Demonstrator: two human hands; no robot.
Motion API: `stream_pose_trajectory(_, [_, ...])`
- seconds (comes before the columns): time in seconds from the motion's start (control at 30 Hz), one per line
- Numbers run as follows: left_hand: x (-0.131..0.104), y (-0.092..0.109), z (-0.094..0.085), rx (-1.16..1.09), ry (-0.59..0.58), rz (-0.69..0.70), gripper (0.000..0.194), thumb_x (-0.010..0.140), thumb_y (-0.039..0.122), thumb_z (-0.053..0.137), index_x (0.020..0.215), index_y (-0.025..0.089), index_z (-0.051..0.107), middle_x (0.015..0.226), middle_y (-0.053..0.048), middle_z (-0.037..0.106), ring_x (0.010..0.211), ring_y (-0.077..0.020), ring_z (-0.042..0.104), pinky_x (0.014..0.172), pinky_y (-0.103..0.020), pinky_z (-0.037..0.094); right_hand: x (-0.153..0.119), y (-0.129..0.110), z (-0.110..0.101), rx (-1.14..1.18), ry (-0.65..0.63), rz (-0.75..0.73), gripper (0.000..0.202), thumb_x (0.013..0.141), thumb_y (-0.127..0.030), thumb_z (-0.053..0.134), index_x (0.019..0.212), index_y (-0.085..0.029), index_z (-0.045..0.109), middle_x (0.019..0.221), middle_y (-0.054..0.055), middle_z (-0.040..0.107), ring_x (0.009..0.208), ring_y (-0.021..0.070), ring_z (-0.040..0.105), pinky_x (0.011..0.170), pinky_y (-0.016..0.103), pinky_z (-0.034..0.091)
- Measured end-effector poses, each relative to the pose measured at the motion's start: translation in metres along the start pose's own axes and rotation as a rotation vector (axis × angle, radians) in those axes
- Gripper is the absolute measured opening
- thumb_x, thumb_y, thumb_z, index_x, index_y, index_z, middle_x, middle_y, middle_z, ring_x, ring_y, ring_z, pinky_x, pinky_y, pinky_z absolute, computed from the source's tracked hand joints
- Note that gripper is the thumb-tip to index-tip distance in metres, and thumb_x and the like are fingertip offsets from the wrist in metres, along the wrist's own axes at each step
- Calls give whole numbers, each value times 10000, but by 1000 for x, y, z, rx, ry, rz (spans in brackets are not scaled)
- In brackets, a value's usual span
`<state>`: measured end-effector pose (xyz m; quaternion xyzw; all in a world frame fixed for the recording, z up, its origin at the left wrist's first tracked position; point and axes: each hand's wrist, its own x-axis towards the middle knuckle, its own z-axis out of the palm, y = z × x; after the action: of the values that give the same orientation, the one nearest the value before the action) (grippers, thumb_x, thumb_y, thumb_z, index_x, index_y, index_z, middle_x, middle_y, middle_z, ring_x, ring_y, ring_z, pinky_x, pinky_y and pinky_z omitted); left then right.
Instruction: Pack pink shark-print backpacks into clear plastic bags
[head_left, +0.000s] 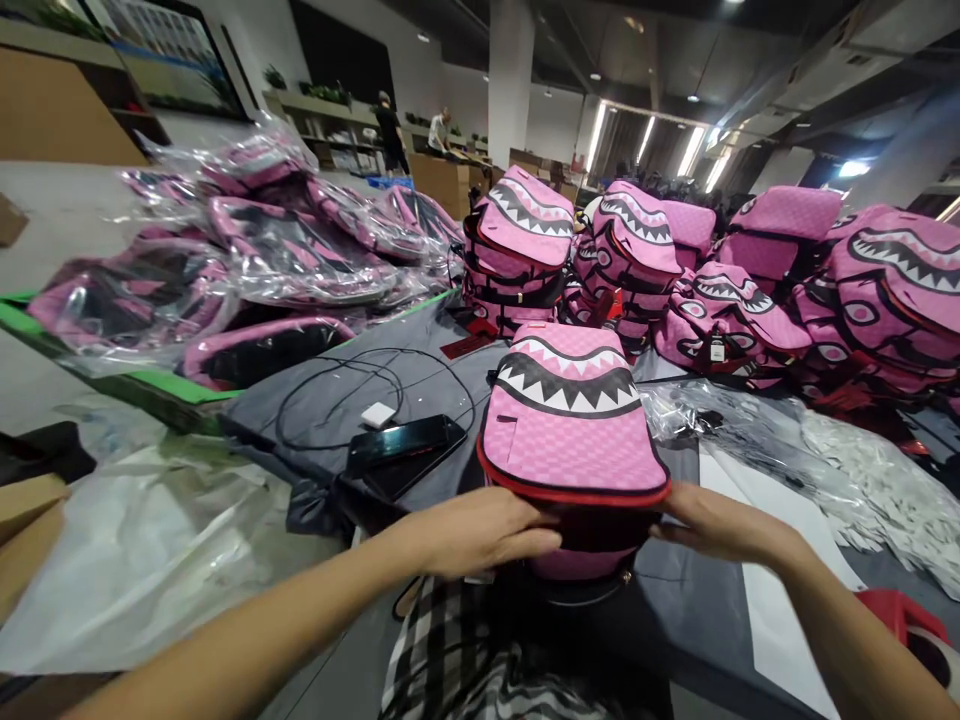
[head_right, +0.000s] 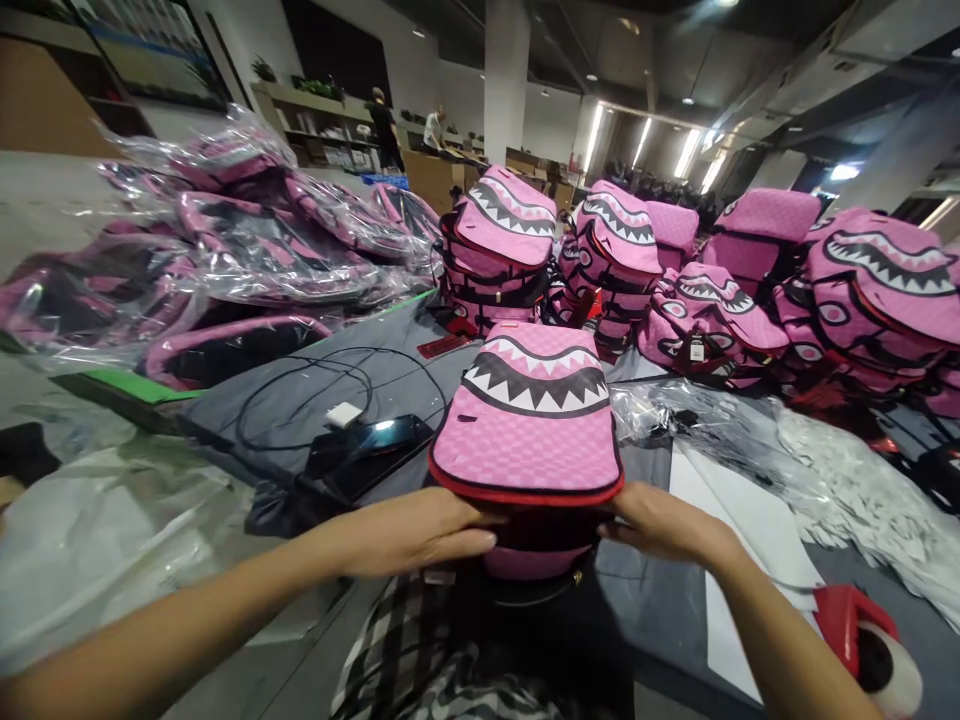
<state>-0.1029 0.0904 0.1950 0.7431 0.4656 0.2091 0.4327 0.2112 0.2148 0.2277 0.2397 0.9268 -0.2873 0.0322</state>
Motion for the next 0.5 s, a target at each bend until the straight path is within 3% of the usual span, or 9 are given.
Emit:
stream_pose_trajectory(0.03, [-17,-5,-6,-67,-45,38,360,907,497,545,1184,347,720,1242,-16,715,1166,-259,643,1023,-339,439,-12,-7,-10,11,-31,14,291,953,-401,537,1134,-274,727,1132,72,732,979,244,692,876,352,563])
stream_pose_trajectory(0.1, [-40,-29,-13,-227,14,62,339,888,496,566,1118,326,748,1137,-21,752,1061,-254,681,962,-348,477,-22,-20,-25,25,-14,52,286,969,-434,523,1065,-275,741,1010,63,753,859,227,702,740,304,564])
stream_pose_trajectory(0.13, [-44,-46,-16,-311,149,40,329,880,516,557,968,291,781,976,-34,774,940,-252,700,901,-357,503,-17,-27,-28,24,25,68,298,975,-448,513,1027,-263,741,931,60,753,792,217,695,676,289,548])
stream_pose_trajectory(0.17, [-43,-66,-17,-384,385,-10,390,880,547,521,781,258,764,786,-41,749,809,-244,693,843,-367,517,-5,-34,-28,18,70,72,310,982,-451,501,996,-247,733,855,55,743,730,206,678,624,279,524])
stream_pose_trajectory(0.2, [-37,-85,-18,-424,664,-93,404,875,549,512,729,239,728,740,-44,721,798,-243,678,855,-382,513,14,-41,-25,5,108,64,312,989,-437,489,971,-230,721,802,49,727,687,194,659,595,271,501])
stream_pose_trajectory(0.27, [-11,-118,-18,-487,921,-194,342,797,519,597,885,211,720,918,-64,737,938,-265,670,922,-411,500,69,-57,-9,-61,159,29,262,988,-375,502,984,-195,692,826,55,716,692,180,651,613,263,492])
stream_pose_trajectory(0.33, [21,-134,-15,-555,967,-192,433,741,502,641,1031,186,699,1132,-92,718,1065,-281,645,962,-425,494,132,-71,11,-242,194,22,199,953,-295,563,1067,-168,665,1011,95,710,786,186,675,702,274,515])
stream_pose_trajectory(0.4, [51,-136,-10,-584,967,-141,471,721,490,659,1071,178,698,1209,-100,705,1149,-280,620,1022,-415,467,189,-82,28,-502,183,102,261,929,-249,588,1166,-149,629,1153,146,672,885,227,690,744,306,531])
stream_pose_trajectory(0.5, [79,-130,1,-625,1031,-78,519,730,511,646,1099,150,706,1253,-136,691,1218,-307,599,1095,-418,418,239,-88,40,-702,138,157,250,896,-84,535,1119,-109,646,1114,177,684,981,266,689,736,310,545])
